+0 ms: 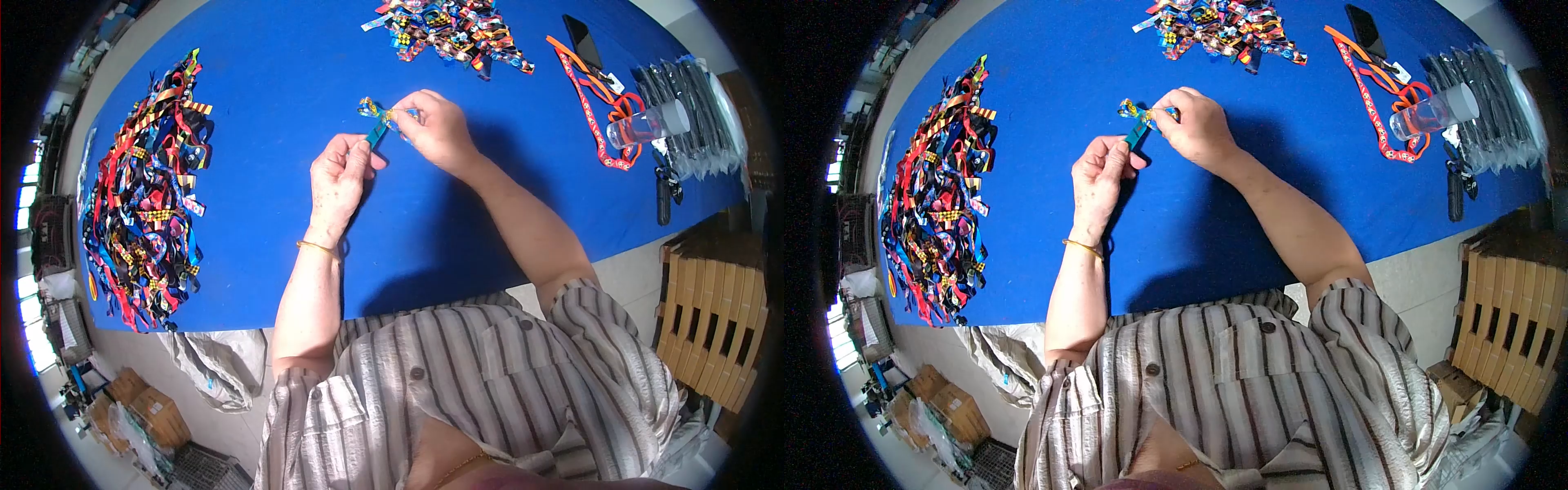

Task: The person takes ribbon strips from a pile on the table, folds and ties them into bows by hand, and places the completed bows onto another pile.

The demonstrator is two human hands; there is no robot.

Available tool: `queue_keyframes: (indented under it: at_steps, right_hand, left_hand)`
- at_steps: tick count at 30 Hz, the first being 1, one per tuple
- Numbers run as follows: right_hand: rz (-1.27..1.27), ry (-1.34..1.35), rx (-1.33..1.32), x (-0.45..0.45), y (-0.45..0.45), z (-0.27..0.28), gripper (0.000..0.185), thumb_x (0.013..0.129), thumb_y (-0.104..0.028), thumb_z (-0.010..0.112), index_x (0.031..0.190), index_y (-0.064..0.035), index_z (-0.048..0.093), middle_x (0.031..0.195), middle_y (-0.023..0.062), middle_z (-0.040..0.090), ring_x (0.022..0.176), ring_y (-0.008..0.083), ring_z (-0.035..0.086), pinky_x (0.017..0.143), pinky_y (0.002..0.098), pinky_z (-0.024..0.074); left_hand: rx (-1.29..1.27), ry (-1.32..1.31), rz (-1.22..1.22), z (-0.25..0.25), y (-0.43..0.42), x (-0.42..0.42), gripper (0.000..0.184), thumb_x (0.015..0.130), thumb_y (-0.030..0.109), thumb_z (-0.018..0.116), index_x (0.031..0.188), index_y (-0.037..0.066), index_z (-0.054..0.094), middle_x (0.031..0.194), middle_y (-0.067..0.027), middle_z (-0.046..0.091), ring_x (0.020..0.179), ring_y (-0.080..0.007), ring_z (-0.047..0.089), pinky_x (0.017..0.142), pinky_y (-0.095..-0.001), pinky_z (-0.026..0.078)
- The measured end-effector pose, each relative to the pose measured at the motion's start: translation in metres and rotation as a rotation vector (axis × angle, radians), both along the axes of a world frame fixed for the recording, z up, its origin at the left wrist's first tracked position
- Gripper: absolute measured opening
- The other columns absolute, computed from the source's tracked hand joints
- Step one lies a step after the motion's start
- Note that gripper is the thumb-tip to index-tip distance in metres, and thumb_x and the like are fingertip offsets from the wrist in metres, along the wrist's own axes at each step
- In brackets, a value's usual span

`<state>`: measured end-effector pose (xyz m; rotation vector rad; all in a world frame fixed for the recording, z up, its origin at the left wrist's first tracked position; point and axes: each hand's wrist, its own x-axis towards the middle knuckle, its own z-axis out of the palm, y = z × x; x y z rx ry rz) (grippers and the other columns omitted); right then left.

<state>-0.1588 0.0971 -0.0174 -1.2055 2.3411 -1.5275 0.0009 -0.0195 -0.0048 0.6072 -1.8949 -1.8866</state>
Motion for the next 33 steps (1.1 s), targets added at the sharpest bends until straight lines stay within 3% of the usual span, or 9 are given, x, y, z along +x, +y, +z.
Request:
queue_keyframes:
  at_steps: [2, 5, 9, 12, 17, 20, 25, 33]
  right_hand:
    - [-0.028, 0.072, 0.004, 0.001, -0.002, -0.001, 0.010, 0.090, -0.013, 0.073, 0.092, -0.0028, 0.072, 0.085, 0.0054, 0.066, 0.064, 0.0090, 0.064, 0.057, 0.0260, 0.0494]
    - [-0.073, 0.068, -0.014, 0.001, -0.003, 0.001, 0.010, 0.087, -0.015, 0.071, 0.086, -0.0052, 0.070, 0.085, 0.0106, 0.068, 0.077, 0.0265, 0.068, 0.071, 0.0384, 0.0543]
    - [-0.068, 0.076, -0.258, -0.014, 0.008, 0.016, 0.006, 0.089, -0.010, 0.069, 0.090, -0.0040, 0.071, 0.086, 0.0108, 0.068, 0.075, 0.0231, 0.068, 0.069, 0.0356, 0.0536]
    - [-0.174, 0.108, -0.293, -0.033, 0.019, 0.029, 0.007, 0.090, -0.010, 0.069, 0.091, -0.0034, 0.070, 0.087, 0.0111, 0.068, 0.076, 0.0228, 0.068, 0.069, 0.0351, 0.0531]
    - [-0.278, 0.298, -0.075, -0.077, 0.022, 0.028, 0.015, 0.089, -0.021, 0.070, 0.096, -0.0092, 0.073, 0.095, 0.0092, 0.070, 0.094, 0.0297, 0.066, 0.086, 0.0425, 0.0505]
    - [-0.298, 0.507, 0.004, -0.098, 0.017, 0.028, 0.018, 0.090, -0.023, 0.070, 0.101, -0.0080, 0.073, 0.093, 0.0094, 0.068, 0.091, 0.0259, 0.065, 0.081, 0.0384, 0.0511]
    - [-0.338, 0.511, 0.006, -0.117, 0.001, 0.020, 0.015, 0.085, -0.026, 0.074, 0.089, -0.0116, 0.077, 0.091, 0.0057, 0.068, 0.094, 0.0274, 0.064, 0.085, 0.0409, 0.0494]
    - [-0.424, 0.670, 0.115, -0.125, -0.008, 0.016, 0.010, 0.082, -0.024, 0.076, 0.087, -0.0151, 0.077, 0.091, 0.0032, 0.065, 0.095, 0.0259, 0.061, 0.085, 0.0419, 0.0461]
  left_hand:
    - [-0.030, -0.026, -0.004, -0.001, 0.000, 0.000, 0.014, 0.102, 0.014, 0.057, 0.102, 0.003, 0.066, 0.077, -0.0018, 0.070, 0.063, -0.0027, 0.052, 0.057, -0.0195, 0.042]
    - [-0.018, -0.075, 0.000, 0.005, 0.004, 0.000, 0.014, 0.102, 0.014, 0.057, 0.102, 0.003, 0.066, 0.075, 0.0005, 0.066, 0.063, -0.0028, 0.050, 0.056, -0.0200, 0.040]
    - [-0.013, -0.008, 0.022, 0.003, 0.005, 0.000, 0.015, 0.103, 0.017, 0.059, 0.104, 0.003, 0.065, 0.077, 0.0008, 0.066, 0.065, -0.0026, 0.051, 0.058, -0.0196, 0.041]
    - [0.015, 0.009, 0.014, 0.004, 0.007, -0.001, 0.015, 0.103, 0.018, 0.059, 0.103, 0.004, 0.066, 0.076, 0.0013, 0.065, 0.065, -0.0026, 0.050, 0.058, -0.0195, 0.041]
    - [-0.075, -0.054, -0.032, 0.000, 0.003, 0.001, 0.018, 0.104, 0.020, 0.058, 0.107, 0.003, 0.065, 0.078, -0.0002, 0.066, 0.068, -0.0046, 0.055, 0.064, -0.0198, 0.045]
    - [-0.096, -0.009, -0.001, -0.006, 0.003, -0.002, 0.017, 0.102, 0.018, 0.060, 0.101, 0.003, 0.067, 0.076, -0.0002, 0.066, 0.068, -0.0046, 0.056, 0.062, -0.0225, 0.045]
    - [-0.114, -0.067, -0.018, -0.002, 0.002, -0.001, 0.017, 0.103, 0.018, 0.059, 0.103, 0.003, 0.066, 0.077, -0.0003, 0.066, 0.068, -0.0043, 0.055, 0.063, -0.0207, 0.044]
    - [-0.125, -0.065, -0.018, 0.000, 0.003, -0.002, 0.017, 0.103, 0.018, 0.059, 0.103, 0.003, 0.066, 0.077, 0.0005, 0.065, 0.067, -0.0038, 0.052, 0.062, -0.0202, 0.043]
